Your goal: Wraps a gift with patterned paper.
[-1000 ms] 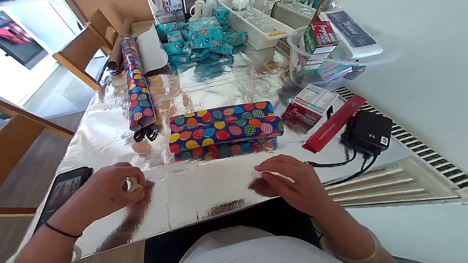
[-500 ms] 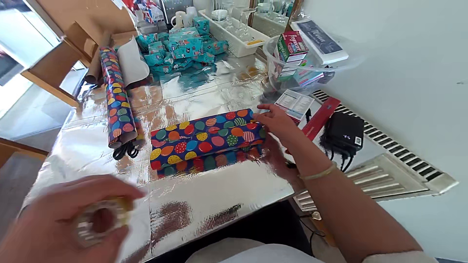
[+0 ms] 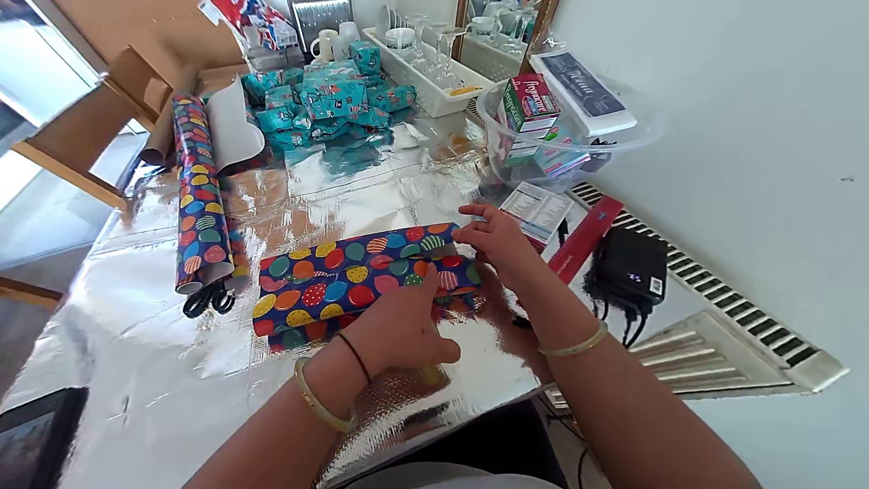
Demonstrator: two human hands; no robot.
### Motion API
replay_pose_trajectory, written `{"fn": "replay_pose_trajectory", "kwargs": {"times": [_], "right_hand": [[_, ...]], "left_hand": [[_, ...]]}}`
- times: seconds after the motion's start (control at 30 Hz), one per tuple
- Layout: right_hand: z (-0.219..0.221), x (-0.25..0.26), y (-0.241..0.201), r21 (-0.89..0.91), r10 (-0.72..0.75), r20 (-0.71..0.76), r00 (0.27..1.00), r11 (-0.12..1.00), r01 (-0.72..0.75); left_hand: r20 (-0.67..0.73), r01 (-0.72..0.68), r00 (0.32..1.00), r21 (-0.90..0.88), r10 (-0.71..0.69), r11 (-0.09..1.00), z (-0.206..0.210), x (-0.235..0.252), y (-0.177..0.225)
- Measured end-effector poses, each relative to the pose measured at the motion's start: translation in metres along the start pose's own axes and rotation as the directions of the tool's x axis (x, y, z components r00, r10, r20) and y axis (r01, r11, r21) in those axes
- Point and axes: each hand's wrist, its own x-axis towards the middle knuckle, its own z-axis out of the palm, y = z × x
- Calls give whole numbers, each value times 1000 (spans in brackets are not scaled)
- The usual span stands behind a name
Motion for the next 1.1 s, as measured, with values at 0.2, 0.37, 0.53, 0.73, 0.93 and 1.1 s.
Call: {"fn": "replay_pose_trajectory", "kwargs": {"times": [0.2,0.37,0.53,0.73,0.93,1.1], "right_hand": [[0,-4,-4,-58,23,33,999,998,-21],[-1,-4,4,-207,59,34,998,977,-51],[-1,-9,4,-225,159,102,982,965,-133],[-7,-8,5,13,153,275,949,987,-163],[-4,-4,11,150,96,277,956,978,-142],[-2,-4,11,218,112,231,967,962,-163]], "left_hand": [[10,19,1000,-33,-18,999,5,6,-2],[8,15,1000,-28,-14,999,6,7,-4],[-10,-2,1000,-40,2,999,9,8,-6],[-44,-72,997,-65,70,995,8,4,-11],[-132,-73,989,-107,58,992,-11,-15,-34],[-71,-76,995,-92,70,993,-12,-20,-45]]}}
